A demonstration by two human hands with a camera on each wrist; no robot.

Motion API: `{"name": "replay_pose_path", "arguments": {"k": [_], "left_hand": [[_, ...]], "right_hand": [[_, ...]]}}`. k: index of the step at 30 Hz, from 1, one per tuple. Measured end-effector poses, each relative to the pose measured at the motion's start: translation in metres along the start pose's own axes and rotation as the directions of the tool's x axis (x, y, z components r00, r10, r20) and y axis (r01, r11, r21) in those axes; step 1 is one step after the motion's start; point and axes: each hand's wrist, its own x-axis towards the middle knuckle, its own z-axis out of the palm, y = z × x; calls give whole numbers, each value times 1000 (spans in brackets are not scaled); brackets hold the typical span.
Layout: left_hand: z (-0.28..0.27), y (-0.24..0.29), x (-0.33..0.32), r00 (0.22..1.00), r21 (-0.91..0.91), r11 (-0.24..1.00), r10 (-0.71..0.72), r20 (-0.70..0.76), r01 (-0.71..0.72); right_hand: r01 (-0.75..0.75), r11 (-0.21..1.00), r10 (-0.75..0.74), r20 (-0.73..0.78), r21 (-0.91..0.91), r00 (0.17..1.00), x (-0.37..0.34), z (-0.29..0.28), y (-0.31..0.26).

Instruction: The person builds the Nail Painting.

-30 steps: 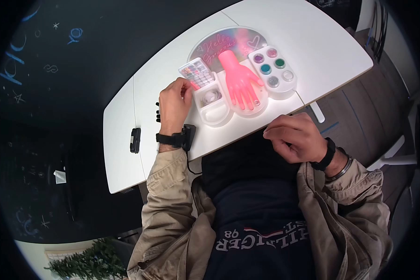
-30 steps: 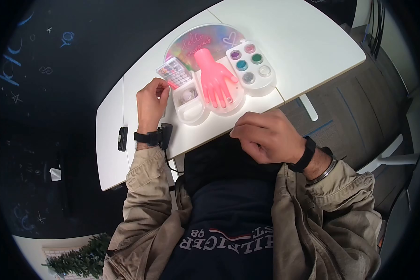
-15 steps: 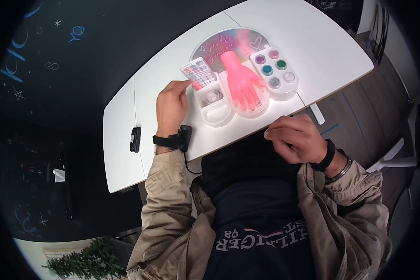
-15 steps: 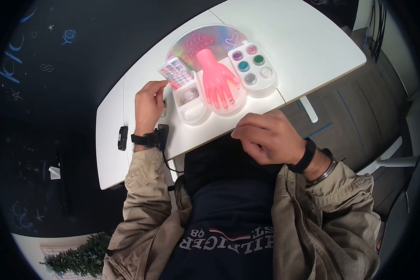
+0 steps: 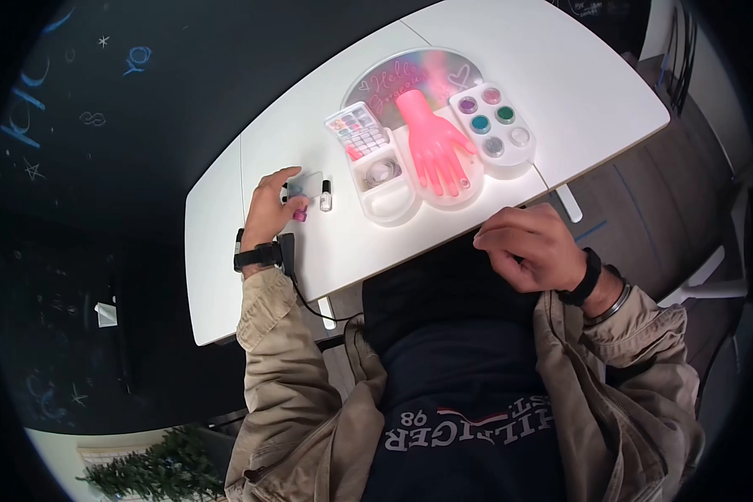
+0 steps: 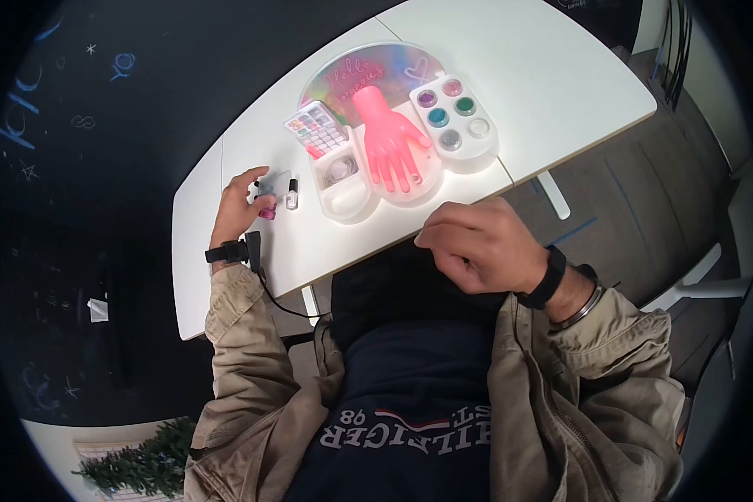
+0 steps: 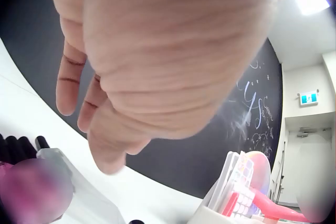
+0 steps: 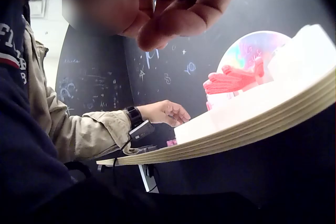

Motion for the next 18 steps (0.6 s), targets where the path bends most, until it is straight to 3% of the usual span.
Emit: {"name": "replay_pose_path", "arguments": {"k": [4,7,10,14,18], "left_hand": [[9,-15,2,998,15,1000,5,63,-5],[12,-23,7,989,-22,995,-94,115,97],[11,-19,6,989,23,990,-139,54,138],[-3,-1,5,985,78,997,-4,-174,18],[-22,45,0,900,36,984,175,-400,-175]], "right_hand": [[-5,1000,5,4,2,1000,0,1,0],[-13,1000,12,8,4,1000,0,0,0],[-11,1000,11,32,2,999,0,-3,0],[3,1000,-3,34,-9,999,-1,-4,0],[-2,1000,2,39,0,999,0,-3,0]]}}
